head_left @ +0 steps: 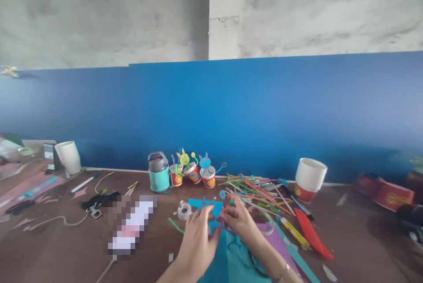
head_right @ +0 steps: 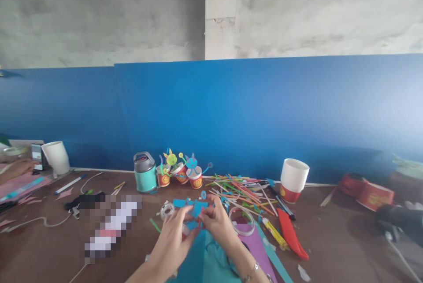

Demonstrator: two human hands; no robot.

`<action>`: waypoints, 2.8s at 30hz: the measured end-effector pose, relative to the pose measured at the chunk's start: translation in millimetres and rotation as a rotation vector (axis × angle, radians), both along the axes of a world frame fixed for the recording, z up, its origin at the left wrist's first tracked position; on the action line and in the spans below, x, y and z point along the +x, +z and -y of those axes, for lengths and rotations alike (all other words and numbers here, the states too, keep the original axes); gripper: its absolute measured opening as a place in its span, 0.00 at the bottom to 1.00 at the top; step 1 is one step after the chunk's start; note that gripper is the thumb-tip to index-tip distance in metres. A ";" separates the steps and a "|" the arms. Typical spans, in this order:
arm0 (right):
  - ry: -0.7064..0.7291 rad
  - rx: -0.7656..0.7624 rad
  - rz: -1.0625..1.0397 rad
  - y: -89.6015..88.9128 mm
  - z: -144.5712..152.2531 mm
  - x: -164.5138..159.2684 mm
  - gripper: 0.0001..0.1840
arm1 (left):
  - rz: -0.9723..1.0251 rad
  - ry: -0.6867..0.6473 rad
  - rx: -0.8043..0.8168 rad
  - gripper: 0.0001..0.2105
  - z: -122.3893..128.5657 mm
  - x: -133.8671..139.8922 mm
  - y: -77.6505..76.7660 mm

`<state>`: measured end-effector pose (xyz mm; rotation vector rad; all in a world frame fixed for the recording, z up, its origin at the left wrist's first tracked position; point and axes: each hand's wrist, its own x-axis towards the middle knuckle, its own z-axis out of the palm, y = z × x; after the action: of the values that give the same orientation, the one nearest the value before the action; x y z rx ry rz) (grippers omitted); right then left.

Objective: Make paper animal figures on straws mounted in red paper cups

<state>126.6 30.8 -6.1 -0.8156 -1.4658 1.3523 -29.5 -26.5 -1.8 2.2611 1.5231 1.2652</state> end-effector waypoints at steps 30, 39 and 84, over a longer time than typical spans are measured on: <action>-0.182 0.436 0.609 30.5 2.6 20.4 0.07 | 0.042 0.096 -0.369 0.07 -18.6 23.3 22.9; -0.232 0.445 0.729 35.6 3.3 20.8 0.06 | -0.001 0.097 -0.359 0.05 -16.5 25.3 26.0; -0.178 0.197 0.444 29.4 -1.9 17.2 0.12 | 0.140 0.049 -0.322 0.04 -16.8 22.2 19.7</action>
<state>143.8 32.7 23.3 -1.1351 -1.7843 0.9108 -7.2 -9.8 17.9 1.9060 1.6060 1.0727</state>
